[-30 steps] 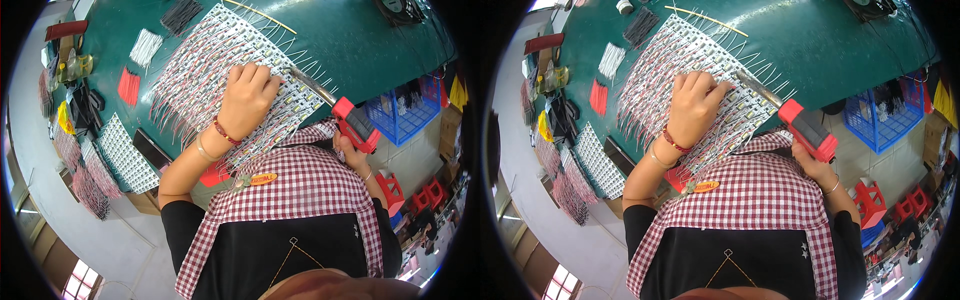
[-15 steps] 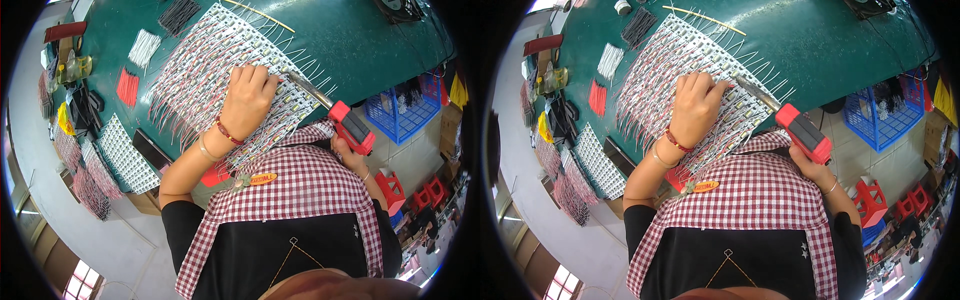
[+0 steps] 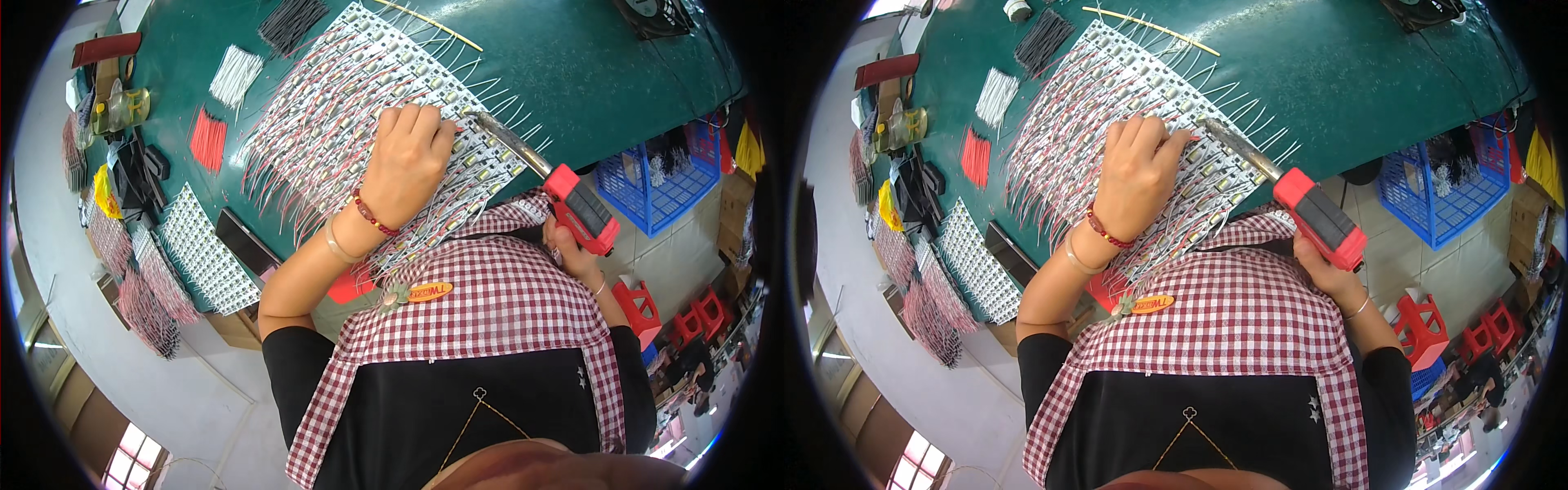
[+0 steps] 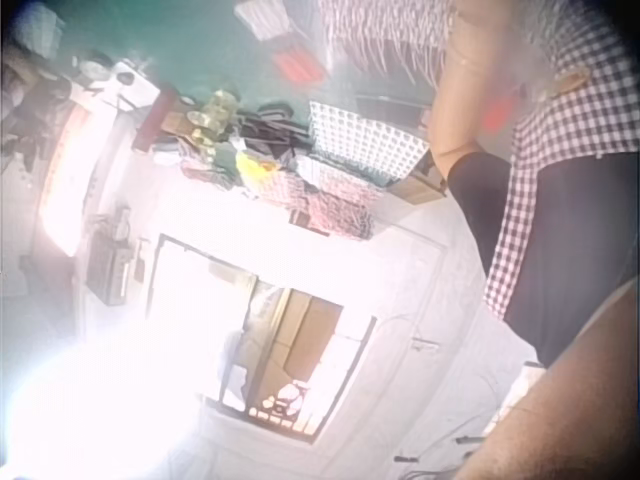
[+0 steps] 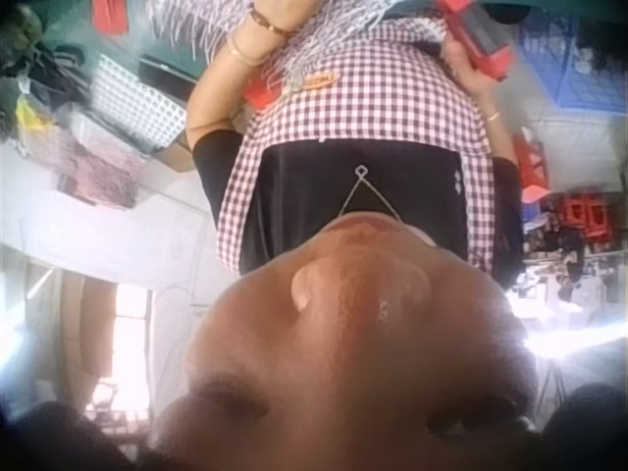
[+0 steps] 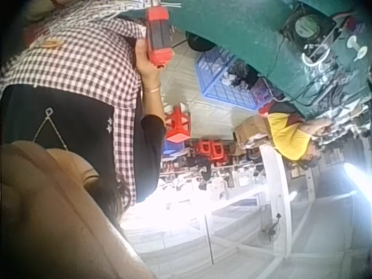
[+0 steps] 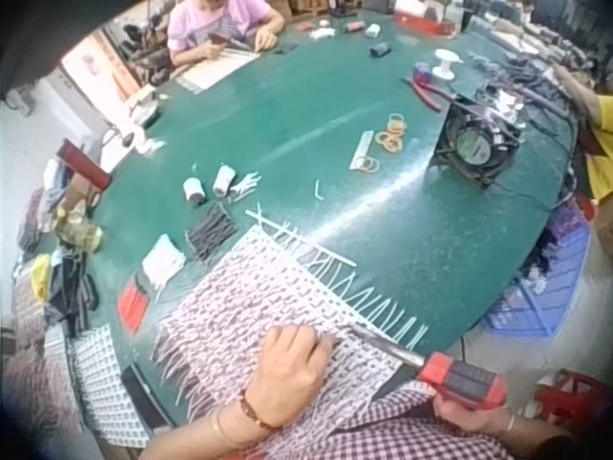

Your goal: The person uses a soldering iron to attach black wires to a grid of LED modules on a green workbench. They hold the soldering iron in their right hand and manipulate the wires with their left hand, moving along the edge of the LED panel to secure connections.

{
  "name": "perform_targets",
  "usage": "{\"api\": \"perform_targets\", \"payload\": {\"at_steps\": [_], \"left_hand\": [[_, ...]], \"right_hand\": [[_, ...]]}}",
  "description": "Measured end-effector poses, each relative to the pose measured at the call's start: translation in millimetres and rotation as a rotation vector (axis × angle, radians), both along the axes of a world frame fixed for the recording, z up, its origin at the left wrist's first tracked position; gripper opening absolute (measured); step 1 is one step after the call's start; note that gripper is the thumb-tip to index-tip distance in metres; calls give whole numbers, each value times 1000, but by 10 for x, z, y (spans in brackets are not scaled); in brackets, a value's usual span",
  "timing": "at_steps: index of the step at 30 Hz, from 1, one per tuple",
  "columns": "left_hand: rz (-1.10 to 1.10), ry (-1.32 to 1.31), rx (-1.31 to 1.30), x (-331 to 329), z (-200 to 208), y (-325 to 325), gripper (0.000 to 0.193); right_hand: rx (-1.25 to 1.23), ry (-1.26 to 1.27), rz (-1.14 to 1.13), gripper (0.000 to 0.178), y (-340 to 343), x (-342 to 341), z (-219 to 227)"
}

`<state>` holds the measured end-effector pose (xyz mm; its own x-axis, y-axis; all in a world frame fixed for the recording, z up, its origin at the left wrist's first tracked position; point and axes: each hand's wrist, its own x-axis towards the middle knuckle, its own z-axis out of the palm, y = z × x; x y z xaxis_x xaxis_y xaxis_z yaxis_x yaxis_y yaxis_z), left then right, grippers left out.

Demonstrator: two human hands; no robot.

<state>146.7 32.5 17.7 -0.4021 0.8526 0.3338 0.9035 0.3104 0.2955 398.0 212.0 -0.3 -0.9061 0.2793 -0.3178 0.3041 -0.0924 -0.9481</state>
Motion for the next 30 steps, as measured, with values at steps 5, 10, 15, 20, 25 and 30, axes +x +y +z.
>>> {"api": "perform_targets", "payload": {"at_steps": [5, 10, 15, 20, 25, 30], "left_hand": [[0, 78, -34, 3, 34, 13, 13], [34, 77, -35, 9, 90, -4, 13], [78, 30, 15, 81, 177, -30, 20], [42, -94, 62, 187, 57, -35, 28], [40, -94, 57, 226, 44, -7, 28], [32, -51, 38, 234, 11, 13, 26]], "right_hand": [[-11, 21, 16, 14, 24, -4, -1], [-17, 8, 22, 18, 28, -16, 33], [-17, 16, 4, 19, 38, 23, 45], [-28, 34, 25, 19, 60, 84, 58], [-69, 43, -12, 18, 48, 147, 39], [-31, -5, 2, 15, 43, 236, -58]]}}
